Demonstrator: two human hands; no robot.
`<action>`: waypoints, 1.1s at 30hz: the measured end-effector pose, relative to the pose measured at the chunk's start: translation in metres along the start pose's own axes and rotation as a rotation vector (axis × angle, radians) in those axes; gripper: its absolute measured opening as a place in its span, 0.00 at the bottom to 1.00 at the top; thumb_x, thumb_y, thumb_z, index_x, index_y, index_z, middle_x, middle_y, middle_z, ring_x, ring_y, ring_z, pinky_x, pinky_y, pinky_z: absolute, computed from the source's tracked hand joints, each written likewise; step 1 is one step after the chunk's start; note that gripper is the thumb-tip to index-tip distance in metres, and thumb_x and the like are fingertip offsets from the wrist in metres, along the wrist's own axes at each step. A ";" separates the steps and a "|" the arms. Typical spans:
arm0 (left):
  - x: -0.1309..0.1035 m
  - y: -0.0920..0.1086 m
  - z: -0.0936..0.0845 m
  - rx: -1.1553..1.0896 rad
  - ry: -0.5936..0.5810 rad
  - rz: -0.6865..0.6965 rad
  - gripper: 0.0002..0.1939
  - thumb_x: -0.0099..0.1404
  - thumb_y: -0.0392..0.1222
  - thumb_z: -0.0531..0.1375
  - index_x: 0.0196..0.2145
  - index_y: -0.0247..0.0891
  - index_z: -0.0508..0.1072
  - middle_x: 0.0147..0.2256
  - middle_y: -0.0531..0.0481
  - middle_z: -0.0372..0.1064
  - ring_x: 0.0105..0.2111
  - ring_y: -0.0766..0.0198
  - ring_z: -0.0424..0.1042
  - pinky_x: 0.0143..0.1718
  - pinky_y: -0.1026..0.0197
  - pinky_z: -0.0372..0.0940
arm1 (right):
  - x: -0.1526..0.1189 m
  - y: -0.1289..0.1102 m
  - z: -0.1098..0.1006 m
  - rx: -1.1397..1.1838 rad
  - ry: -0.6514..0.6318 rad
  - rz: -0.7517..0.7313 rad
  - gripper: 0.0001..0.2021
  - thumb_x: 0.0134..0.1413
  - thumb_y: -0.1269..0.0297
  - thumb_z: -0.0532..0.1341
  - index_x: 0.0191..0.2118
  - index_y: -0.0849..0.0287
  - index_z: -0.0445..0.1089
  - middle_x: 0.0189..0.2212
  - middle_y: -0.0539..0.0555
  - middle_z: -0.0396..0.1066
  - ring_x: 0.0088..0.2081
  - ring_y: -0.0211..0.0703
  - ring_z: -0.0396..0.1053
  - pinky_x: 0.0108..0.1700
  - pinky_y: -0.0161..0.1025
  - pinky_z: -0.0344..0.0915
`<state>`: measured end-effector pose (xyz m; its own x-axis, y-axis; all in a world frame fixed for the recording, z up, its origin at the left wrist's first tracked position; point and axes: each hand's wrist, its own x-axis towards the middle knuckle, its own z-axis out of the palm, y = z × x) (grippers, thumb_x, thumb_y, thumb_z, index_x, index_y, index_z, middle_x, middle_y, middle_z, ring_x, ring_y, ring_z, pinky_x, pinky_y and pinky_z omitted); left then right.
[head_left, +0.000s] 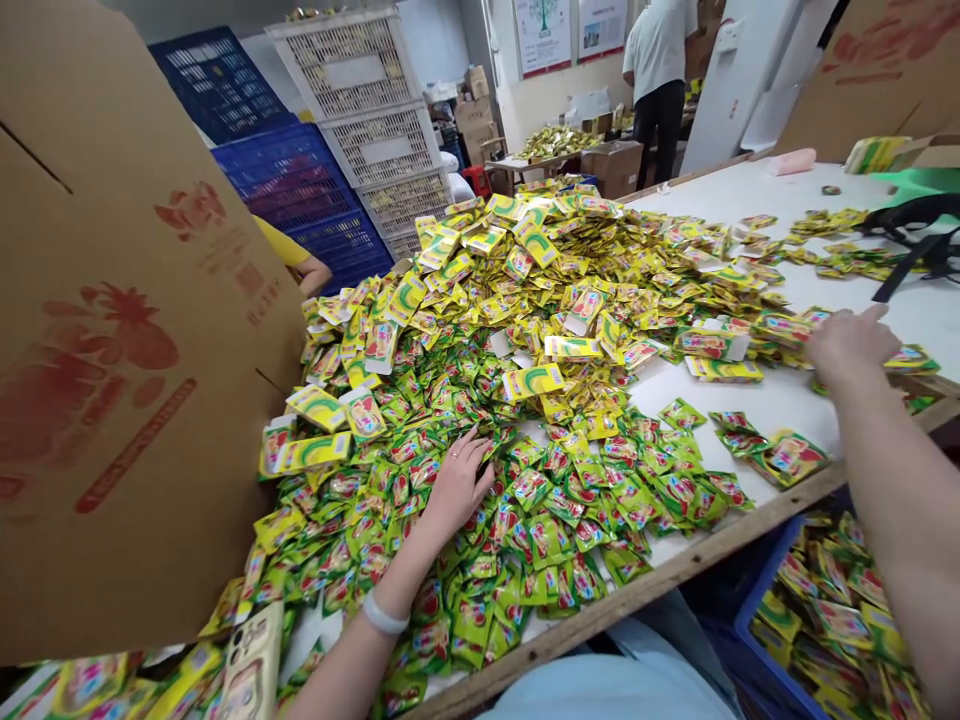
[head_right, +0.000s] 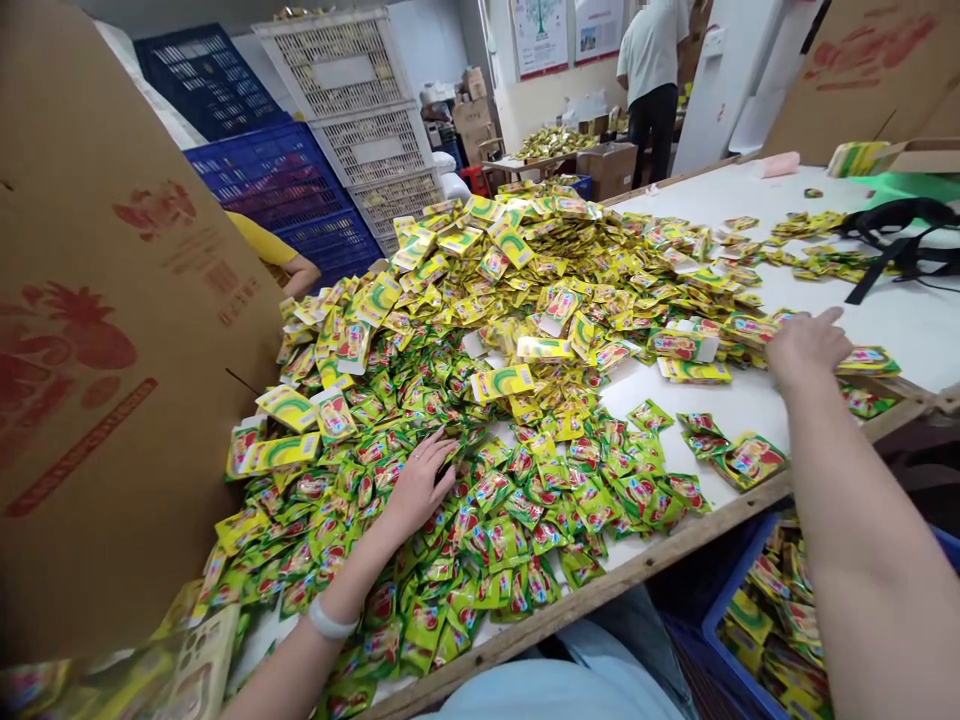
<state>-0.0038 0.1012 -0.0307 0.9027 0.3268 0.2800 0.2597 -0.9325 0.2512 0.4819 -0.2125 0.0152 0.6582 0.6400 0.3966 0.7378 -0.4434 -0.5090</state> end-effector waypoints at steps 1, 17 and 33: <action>0.002 -0.001 0.000 -0.051 0.002 -0.014 0.18 0.70 0.42 0.51 0.53 0.36 0.72 0.52 0.41 0.72 0.63 0.50 0.59 0.63 0.40 0.58 | -0.005 -0.018 0.015 -0.002 0.017 0.003 0.29 0.65 0.48 0.40 0.32 0.57 0.74 0.39 0.74 0.67 0.44 0.63 0.67 0.43 0.58 0.58; 0.020 0.038 -0.027 -0.881 0.091 -0.510 0.22 0.68 0.57 0.51 0.43 0.36 0.71 0.31 0.48 0.72 0.32 0.57 0.75 0.35 0.56 0.72 | -0.077 -0.215 0.126 0.698 -0.401 -0.138 0.15 0.61 0.51 0.58 0.30 0.56 0.61 0.23 0.47 0.64 0.23 0.37 0.59 0.26 0.34 0.56; 0.025 0.103 -0.025 -1.109 -0.152 -0.390 0.45 0.65 0.51 0.62 0.70 0.43 0.41 0.60 0.38 0.63 0.44 0.57 0.74 0.45 0.57 0.71 | -0.127 -0.256 0.140 0.997 -0.328 -0.008 0.23 0.54 0.53 0.66 0.53 0.54 0.63 0.51 0.57 0.66 0.47 0.45 0.67 0.43 0.40 0.68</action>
<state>0.0366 0.0166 0.0254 0.8793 0.4680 -0.0880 0.1549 -0.1064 0.9822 0.1885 -0.0922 -0.0113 0.4706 0.8456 0.2520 0.1864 0.1839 -0.9651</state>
